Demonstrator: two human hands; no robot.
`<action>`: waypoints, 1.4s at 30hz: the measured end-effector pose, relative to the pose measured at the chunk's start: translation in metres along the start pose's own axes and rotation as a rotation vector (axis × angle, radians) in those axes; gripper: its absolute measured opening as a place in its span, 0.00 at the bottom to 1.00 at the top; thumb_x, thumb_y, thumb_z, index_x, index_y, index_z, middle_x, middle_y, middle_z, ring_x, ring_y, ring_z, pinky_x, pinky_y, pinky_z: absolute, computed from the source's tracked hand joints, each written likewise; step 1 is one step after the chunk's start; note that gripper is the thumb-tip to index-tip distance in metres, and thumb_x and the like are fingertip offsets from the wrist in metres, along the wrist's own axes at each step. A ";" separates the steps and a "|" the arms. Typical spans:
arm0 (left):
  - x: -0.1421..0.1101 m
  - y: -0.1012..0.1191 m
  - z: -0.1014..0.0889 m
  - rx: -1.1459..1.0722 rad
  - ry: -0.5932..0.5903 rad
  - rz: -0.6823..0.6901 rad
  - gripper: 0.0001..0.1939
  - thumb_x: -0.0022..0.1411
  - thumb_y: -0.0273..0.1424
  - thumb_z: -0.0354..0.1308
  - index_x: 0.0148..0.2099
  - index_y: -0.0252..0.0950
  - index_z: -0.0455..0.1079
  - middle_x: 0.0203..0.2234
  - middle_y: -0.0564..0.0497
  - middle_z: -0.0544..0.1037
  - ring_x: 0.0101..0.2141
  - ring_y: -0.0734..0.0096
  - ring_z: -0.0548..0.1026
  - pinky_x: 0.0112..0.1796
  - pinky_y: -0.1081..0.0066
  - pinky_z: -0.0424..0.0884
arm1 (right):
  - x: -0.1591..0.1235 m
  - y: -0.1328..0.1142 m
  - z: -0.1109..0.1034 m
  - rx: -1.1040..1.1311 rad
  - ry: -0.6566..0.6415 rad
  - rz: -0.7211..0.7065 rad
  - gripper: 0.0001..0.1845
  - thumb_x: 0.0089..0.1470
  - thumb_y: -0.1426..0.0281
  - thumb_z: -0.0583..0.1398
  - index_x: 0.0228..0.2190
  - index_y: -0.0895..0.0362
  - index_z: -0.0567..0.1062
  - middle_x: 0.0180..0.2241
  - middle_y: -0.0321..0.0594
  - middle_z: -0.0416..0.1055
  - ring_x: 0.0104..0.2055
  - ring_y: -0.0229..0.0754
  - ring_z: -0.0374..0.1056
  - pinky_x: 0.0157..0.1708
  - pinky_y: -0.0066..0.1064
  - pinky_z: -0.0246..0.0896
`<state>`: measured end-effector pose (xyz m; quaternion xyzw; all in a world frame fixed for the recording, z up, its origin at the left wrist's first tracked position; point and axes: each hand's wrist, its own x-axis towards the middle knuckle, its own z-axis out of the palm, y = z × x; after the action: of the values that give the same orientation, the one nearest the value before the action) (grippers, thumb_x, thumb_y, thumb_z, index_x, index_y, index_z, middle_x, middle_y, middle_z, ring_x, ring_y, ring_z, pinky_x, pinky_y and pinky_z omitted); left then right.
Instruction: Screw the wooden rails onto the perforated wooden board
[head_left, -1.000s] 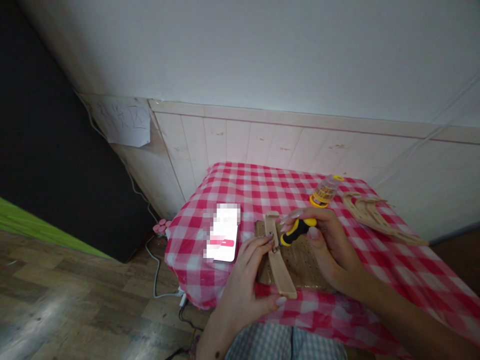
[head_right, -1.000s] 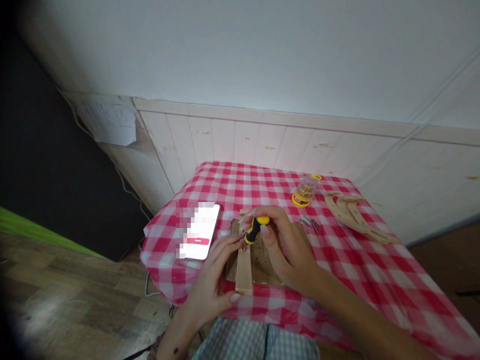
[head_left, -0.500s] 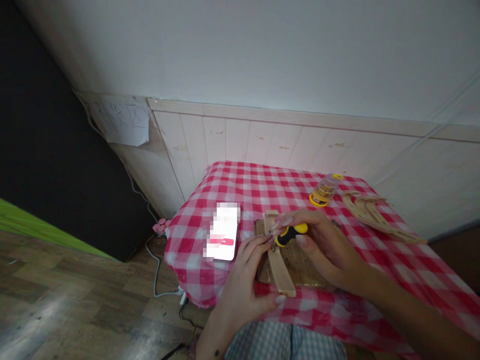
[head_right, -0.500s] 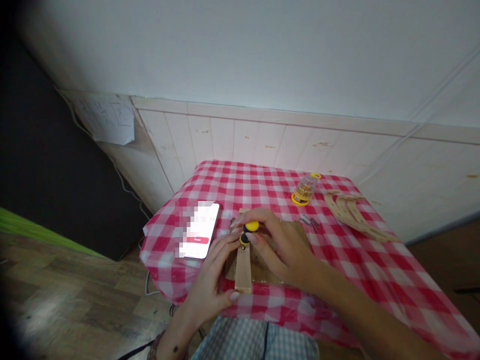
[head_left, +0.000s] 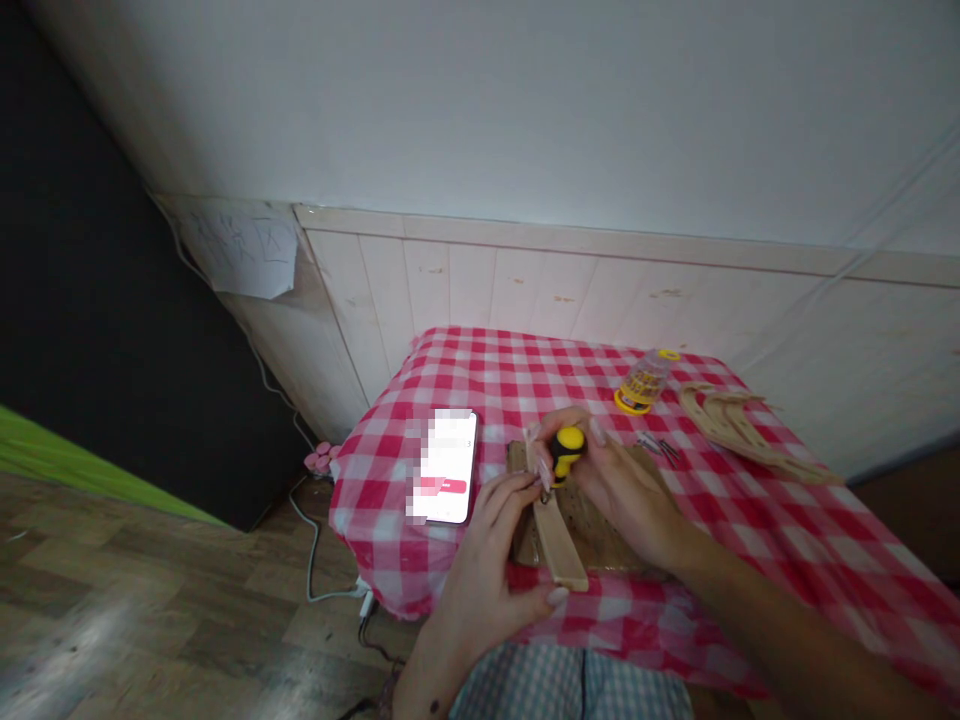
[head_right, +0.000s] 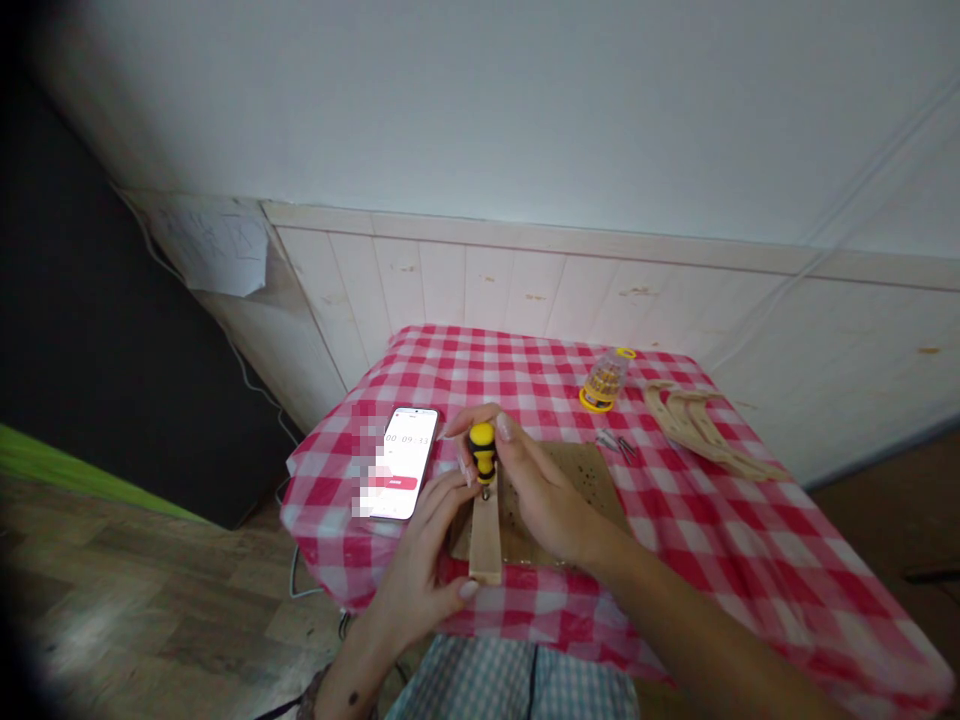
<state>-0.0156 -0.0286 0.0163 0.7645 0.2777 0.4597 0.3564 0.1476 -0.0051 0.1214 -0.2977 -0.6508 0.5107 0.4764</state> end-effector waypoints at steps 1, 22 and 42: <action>0.001 0.000 0.000 -0.002 0.003 0.001 0.38 0.65 0.61 0.51 0.66 0.41 0.59 0.63 0.40 0.65 0.64 0.48 0.61 0.62 0.48 0.60 | 0.000 0.001 0.000 -0.005 0.017 0.019 0.21 0.70 0.52 0.46 0.44 0.50 0.71 0.34 0.38 0.68 0.35 0.42 0.67 0.38 0.36 0.67; 0.001 -0.002 0.000 0.001 0.014 0.013 0.37 0.65 0.59 0.52 0.66 0.40 0.60 0.63 0.39 0.64 0.64 0.45 0.61 0.62 0.46 0.60 | 0.009 0.007 0.011 0.221 0.075 0.018 0.22 0.68 0.51 0.50 0.42 0.53 0.75 0.28 0.36 0.64 0.29 0.41 0.61 0.30 0.35 0.63; 0.006 0.002 -0.002 0.038 0.026 -0.013 0.39 0.64 0.62 0.50 0.61 0.35 0.65 0.60 0.35 0.68 0.61 0.46 0.64 0.62 0.44 0.58 | 0.009 0.025 0.013 0.088 0.140 -0.107 0.20 0.66 0.48 0.52 0.42 0.50 0.67 0.28 0.30 0.64 0.25 0.36 0.58 0.26 0.29 0.58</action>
<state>-0.0146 -0.0241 0.0214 0.7633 0.2960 0.4618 0.3414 0.1300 0.0051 0.1003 -0.2762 -0.6077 0.4904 0.5602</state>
